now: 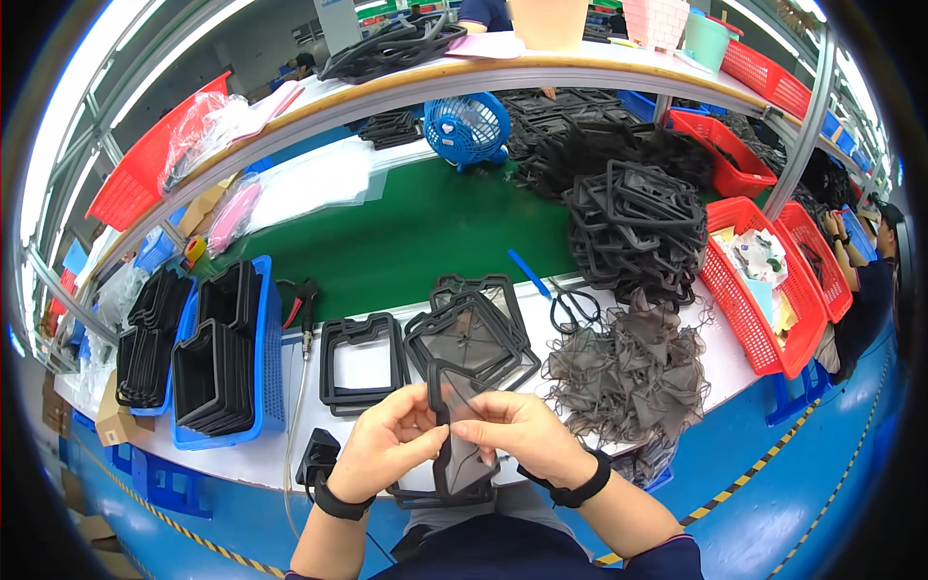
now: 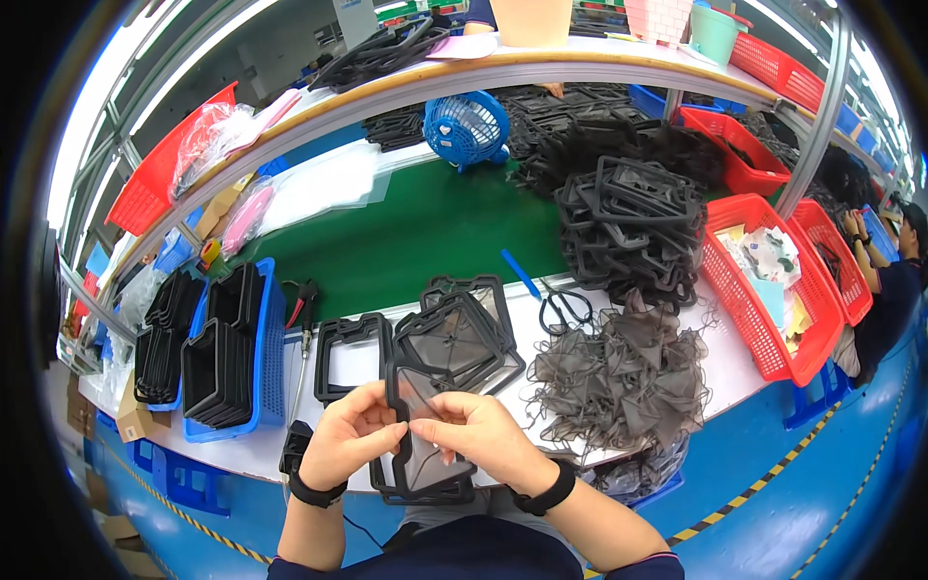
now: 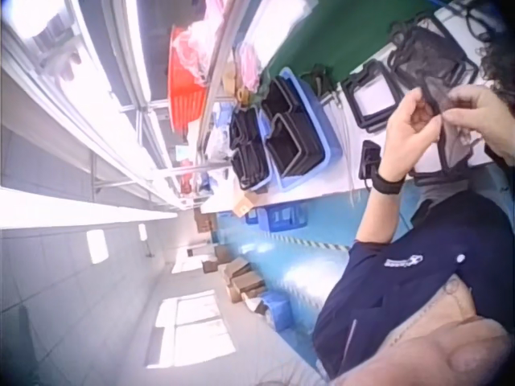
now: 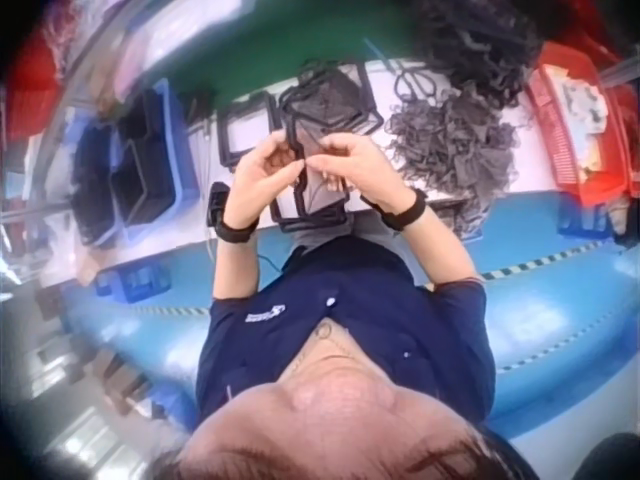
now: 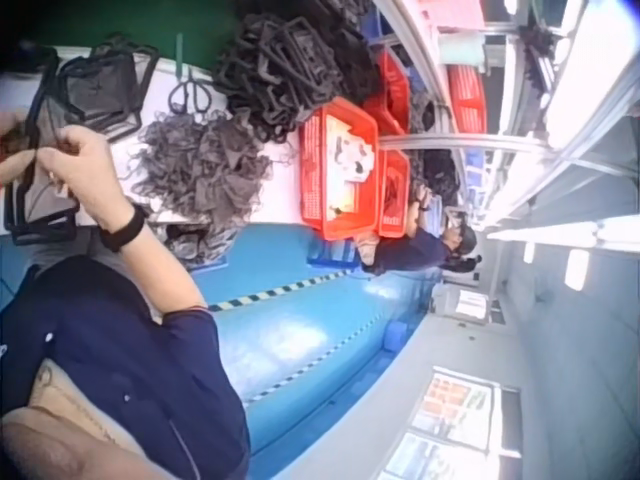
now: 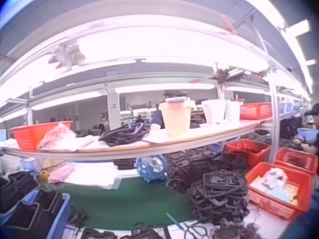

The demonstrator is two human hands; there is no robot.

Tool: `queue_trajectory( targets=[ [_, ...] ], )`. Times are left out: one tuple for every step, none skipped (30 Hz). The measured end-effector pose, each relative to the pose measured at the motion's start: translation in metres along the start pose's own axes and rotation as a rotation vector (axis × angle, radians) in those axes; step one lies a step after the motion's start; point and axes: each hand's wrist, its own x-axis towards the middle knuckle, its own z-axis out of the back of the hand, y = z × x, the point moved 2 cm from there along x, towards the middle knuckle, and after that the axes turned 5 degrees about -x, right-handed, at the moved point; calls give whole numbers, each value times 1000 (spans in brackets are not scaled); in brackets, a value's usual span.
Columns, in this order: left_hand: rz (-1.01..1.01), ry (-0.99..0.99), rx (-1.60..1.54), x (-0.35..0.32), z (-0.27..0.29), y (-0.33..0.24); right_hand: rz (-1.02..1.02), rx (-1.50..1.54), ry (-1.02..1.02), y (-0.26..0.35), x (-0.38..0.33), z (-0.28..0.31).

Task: The recorder uses an air duster and a cleaning tool to clean and inspect black rubber seal components at a manufacturing workstation.

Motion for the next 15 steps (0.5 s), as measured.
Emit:
queue_trajectory(
  targets=[
    [4, -24, 0, 0, 1, -1, -6, 46, -15, 2, 0, -1],
    [8, -48, 1, -1, 1, -1, -9, 47, -14, 2, 0, -1],
    [10, -49, 0, -1, 3, 2, -4, 7, -13, 2, -1, -1],
    [-42, -21, 27, -2, 5, 5, 0, -32, -11, 2, -1, -1],
    [-93, 7, 54, -2, 7, 7, -3, -31, -11, 1, -1, 0],
    [-90, 5, 53, -3, 6, 6, 1, -54, -14, 1, 0, 0],
    [-80, 18, 66, -3, 5, 2, 6, -77, -17, 0, 0, 1],
    [-73, 30, 79, -3, 4, 0, 5, -76, -15, 1, -1, 1],
    [-72, 29, 79, -4, 6, 1, 1, -76, -13, 1, -1, 1],
    [-72, 39, 117, -5, 10, 2, -3, -76, -10, 2, -2, 0],
    [-71, 48, 154, -6, 11, 3, -3, -76, -10, 3, -2, 0],
    [-71, 49, 154, -7, 11, 1, -21, -72, -10, 4, -3, 1],
    [-61, 51, 179, -7, 9, -2, -38, -69, -9, 5, -4, 0],
    [-50, 50, 205, -8, 9, -3, -39, -68, -7, 6, -5, -1],
    [-49, 47, 205, -9, 9, -3, -44, -98, -14, 8, -6, -2]
  ],
)
